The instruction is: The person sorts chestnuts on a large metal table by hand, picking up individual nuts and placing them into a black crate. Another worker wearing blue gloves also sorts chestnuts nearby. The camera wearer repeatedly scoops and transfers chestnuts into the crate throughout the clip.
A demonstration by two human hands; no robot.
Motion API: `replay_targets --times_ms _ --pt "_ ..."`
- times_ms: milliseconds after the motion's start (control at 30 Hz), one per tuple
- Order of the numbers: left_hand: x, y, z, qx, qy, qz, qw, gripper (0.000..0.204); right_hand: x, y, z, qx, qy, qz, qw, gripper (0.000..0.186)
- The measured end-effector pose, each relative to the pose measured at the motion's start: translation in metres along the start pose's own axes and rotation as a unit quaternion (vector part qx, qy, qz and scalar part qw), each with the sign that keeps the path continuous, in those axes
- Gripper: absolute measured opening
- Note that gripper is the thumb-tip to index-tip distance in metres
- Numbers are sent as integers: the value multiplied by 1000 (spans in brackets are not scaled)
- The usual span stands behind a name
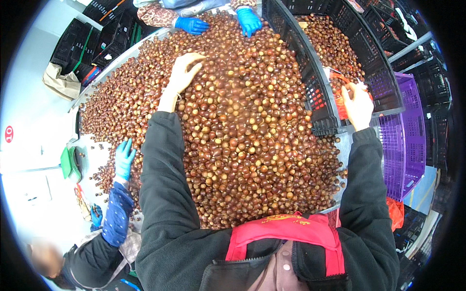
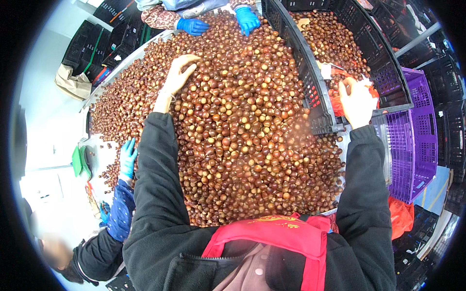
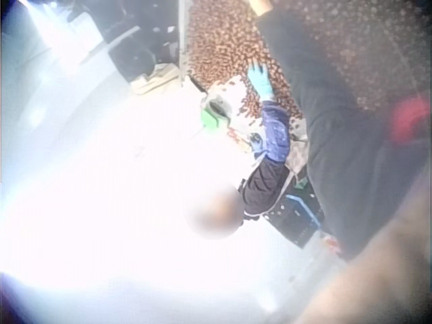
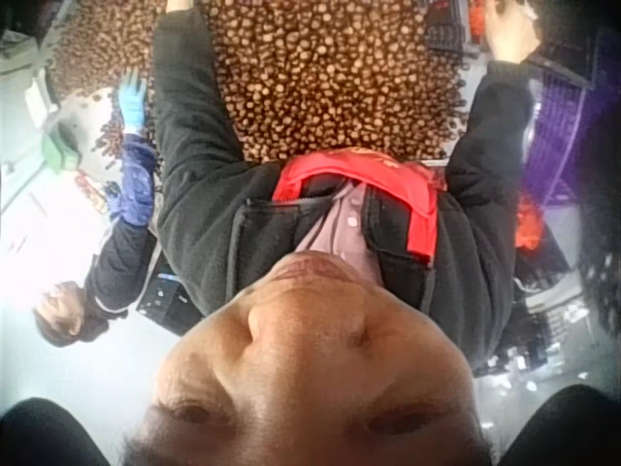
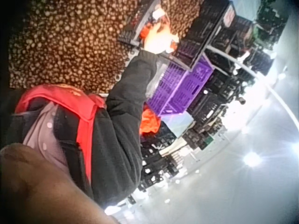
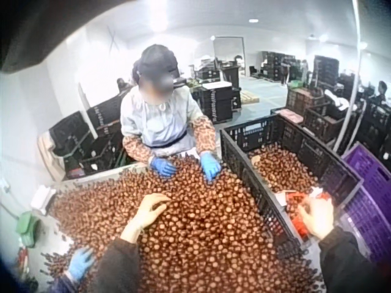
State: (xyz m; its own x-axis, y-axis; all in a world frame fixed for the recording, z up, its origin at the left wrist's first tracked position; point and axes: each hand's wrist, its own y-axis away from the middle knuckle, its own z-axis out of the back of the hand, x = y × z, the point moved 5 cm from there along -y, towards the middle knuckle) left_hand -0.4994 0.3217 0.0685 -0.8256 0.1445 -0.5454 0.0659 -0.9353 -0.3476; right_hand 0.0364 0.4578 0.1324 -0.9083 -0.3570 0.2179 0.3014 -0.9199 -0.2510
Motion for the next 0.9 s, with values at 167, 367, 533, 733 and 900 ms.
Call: replay_targets --times_ms 167,367,533,733,900 --pt "-31 -6 -14 136 -29 -43 989 27 5 2 5 -5 -21 6 1000 23" --pt "-58 -12 -12 147 -114 -6 982 30 9 5 8 -45 -35 30 998 21" --pt "-138 -85 3 -3 178 69 982 28 10 3 7 -72 -71 37 994 21" --pt "-221 -177 -34 121 346 -81 927 70 10 7 14 -96 -54 34 993 20" --pt "-126 -174 -101 198 152 56 967 43 9 3 8 -88 -73 27 993 18"
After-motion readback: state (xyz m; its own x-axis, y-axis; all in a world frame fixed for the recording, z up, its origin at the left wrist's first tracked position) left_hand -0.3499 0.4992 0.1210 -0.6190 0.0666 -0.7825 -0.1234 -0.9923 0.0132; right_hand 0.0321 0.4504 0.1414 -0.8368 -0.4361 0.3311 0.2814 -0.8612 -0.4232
